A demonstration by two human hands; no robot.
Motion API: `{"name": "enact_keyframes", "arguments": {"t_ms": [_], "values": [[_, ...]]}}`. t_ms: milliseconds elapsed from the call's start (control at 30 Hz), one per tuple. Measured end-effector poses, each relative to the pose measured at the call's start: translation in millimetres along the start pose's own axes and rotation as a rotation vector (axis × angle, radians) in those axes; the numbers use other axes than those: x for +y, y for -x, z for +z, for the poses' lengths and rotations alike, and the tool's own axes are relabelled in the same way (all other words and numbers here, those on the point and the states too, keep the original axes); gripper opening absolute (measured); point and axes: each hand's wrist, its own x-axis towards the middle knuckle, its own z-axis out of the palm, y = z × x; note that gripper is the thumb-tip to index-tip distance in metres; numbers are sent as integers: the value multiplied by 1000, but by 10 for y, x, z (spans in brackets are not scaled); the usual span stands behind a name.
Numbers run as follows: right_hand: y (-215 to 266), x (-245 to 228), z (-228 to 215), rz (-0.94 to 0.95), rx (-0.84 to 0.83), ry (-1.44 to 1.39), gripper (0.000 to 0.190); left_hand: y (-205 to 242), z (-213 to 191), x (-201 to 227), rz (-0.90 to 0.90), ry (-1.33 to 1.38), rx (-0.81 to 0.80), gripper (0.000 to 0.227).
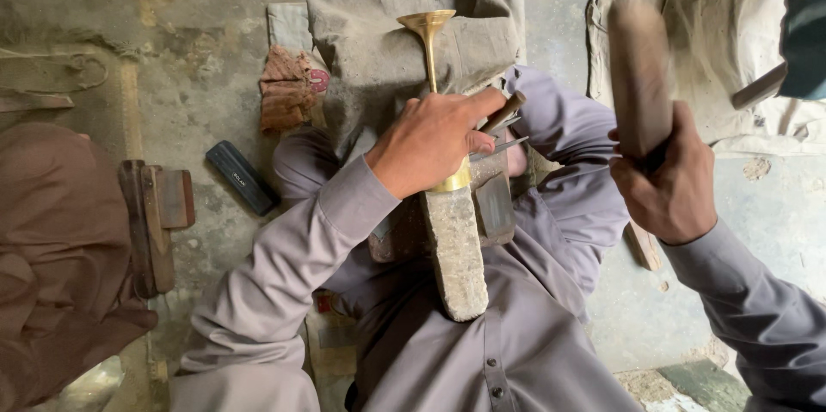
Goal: The person sits on the floor and uses a wooden mallet to strike a chisel, engraving a decorative pattern onto a brass lamp base. The lamp is held steady on a stone block while the person repeatedly taps the chisel to create the design.
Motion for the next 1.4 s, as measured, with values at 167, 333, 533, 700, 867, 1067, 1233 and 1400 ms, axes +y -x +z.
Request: {"name": "enact_keyframes", "arguments": {"t_ms": [167, 333, 533, 700, 867, 1067, 1233, 1400], "values": [[-151, -198, -129, -106, -33, 282, 33, 105, 28, 26, -99, 27, 71, 39], [-283, -406, -257, -220, -139, 843, 27, 253, 79, 4, -69, 3, 214, 39], [-340, -527, -179, -274, -118, 801, 33, 360, 203, -22, -53, -25, 310, 34], [-358, -446, 243, -170, -238, 153, 45, 609, 145, 30, -227, 136, 510, 25], [-293, -364, 776, 297, -522, -662, 60, 844, 126, 42, -341, 0, 503, 24], [-161, -468, 827, 405, -487, -822, 64, 878, 171, -39, -382, 4, 420, 23], [-54, -662, 732, 279, -435, -753, 67, 884, 134, -167, -370, 132, 375, 20], [-75, -724, 735, 331, -445, -745, 67, 886, 134, -155, -391, 135, 374, 21]]}}
